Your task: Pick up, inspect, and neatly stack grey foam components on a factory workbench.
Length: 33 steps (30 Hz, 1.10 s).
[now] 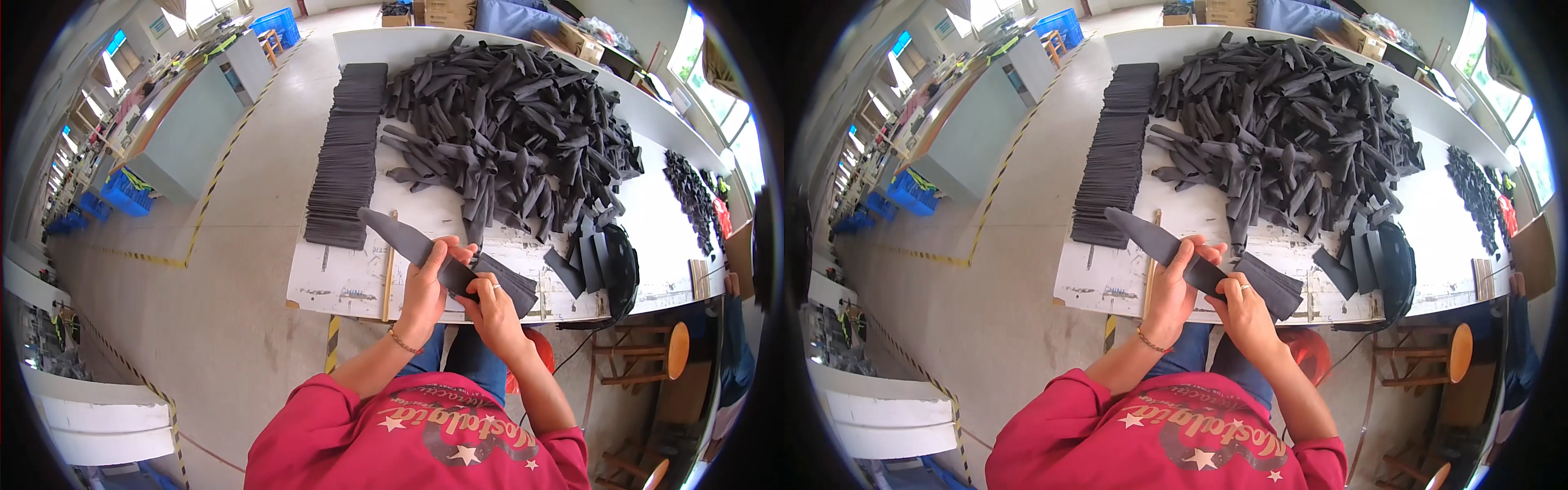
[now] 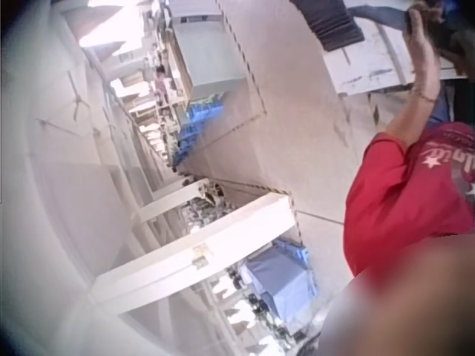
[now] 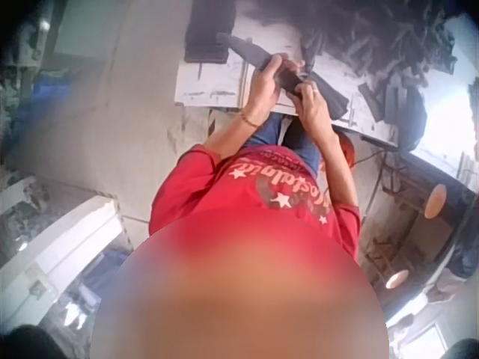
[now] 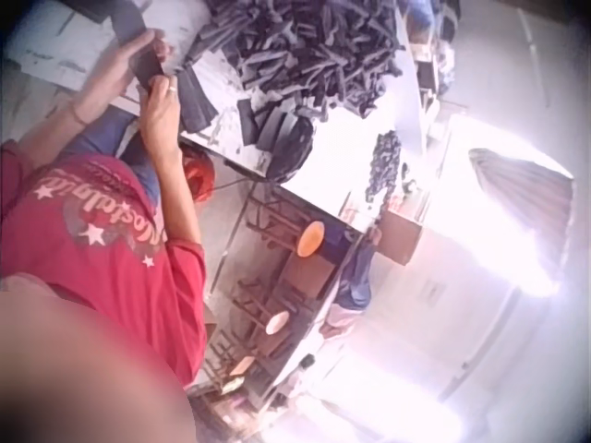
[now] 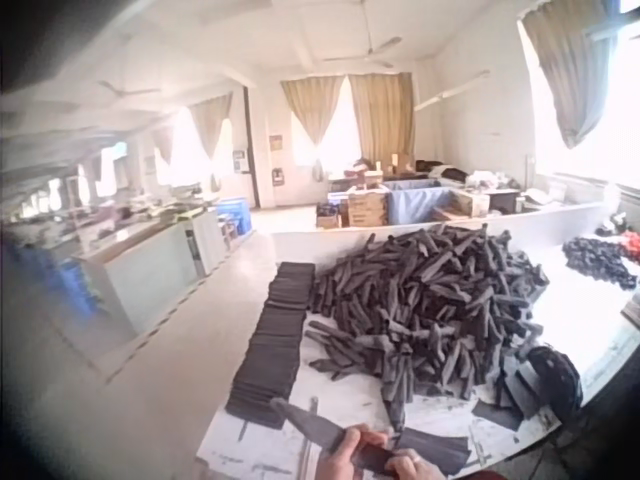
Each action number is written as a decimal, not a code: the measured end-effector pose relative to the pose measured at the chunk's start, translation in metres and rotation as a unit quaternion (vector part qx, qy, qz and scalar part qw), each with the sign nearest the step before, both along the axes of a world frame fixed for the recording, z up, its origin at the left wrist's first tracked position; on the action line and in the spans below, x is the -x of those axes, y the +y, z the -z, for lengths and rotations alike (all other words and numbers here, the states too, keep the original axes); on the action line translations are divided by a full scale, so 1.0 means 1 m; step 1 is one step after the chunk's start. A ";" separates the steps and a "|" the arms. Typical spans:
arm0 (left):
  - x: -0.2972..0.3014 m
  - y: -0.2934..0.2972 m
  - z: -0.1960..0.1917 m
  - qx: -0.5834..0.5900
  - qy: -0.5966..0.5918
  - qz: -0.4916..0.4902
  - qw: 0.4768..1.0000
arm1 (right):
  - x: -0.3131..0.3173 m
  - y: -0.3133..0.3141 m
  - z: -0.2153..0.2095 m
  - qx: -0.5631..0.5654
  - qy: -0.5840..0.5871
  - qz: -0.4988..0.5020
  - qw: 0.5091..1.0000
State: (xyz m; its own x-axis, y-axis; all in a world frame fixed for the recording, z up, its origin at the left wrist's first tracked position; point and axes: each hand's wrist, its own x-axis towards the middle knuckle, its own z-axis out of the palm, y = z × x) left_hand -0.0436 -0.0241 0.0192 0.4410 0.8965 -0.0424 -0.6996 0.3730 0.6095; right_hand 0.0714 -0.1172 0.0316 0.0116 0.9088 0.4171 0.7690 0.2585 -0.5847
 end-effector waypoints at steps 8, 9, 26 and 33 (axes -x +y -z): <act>-0.001 -0.004 0.003 0.032 -0.026 -0.009 0.999 | 0.007 0.011 0.000 -0.037 0.024 -0.028 0.999; -0.001 -0.005 0.004 0.039 -0.038 -0.007 0.999 | 0.007 0.012 0.000 -0.038 0.024 -0.028 0.999; 0.002 -0.006 0.005 0.068 -0.051 0.031 0.996 | 0.007 0.011 -0.006 -0.024 0.021 -0.021 0.999; 0.013 0.017 -0.015 0.048 -0.075 -0.063 0.994 | -0.009 0.007 -0.015 -0.028 0.043 -0.046 0.998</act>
